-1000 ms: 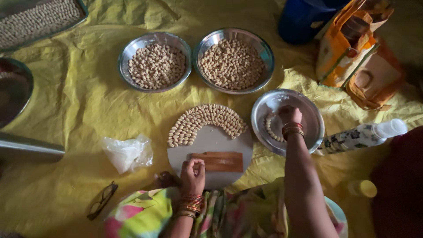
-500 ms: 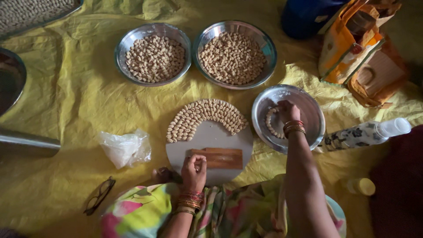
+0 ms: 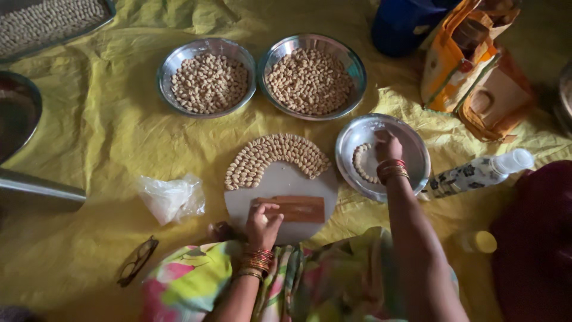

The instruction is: The person sits on a yellow cloth and repeatedly takes small dough balls from a metal bowl, presses them into a wooden mold, and places the shaped pieces onto a tray. The process is repeated continuously with multiple bowls of dough nearby.

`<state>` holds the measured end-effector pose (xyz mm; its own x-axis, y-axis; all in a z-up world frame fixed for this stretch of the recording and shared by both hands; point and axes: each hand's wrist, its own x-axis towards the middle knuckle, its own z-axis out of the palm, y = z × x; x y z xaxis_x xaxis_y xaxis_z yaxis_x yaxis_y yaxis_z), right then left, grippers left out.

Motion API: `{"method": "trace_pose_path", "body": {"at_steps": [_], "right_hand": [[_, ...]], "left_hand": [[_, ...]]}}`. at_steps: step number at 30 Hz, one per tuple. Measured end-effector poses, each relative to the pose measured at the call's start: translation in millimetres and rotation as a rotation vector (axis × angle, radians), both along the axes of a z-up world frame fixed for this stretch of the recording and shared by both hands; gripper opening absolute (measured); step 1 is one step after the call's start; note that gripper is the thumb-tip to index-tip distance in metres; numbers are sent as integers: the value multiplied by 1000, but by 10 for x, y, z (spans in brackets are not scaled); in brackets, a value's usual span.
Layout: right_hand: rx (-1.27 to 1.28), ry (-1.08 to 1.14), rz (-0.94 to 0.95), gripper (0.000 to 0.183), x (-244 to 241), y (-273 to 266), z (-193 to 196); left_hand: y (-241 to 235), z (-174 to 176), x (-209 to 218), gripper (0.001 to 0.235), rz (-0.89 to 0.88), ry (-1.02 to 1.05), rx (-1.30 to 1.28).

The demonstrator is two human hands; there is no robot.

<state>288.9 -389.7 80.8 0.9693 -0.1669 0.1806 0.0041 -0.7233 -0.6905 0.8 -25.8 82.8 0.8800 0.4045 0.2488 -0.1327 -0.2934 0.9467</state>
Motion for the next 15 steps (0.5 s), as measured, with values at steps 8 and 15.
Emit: {"method": "trace_pose_path", "body": {"at_steps": [8,15], "right_hand": [[-688,117,899,18,-1256,1433,744],[-301,103,814,48,-2609,2033,1225]], "left_hand": [[82,-649,120,30,-231,54,-408],[99,-293,62,66,-379,169,-914]]}}
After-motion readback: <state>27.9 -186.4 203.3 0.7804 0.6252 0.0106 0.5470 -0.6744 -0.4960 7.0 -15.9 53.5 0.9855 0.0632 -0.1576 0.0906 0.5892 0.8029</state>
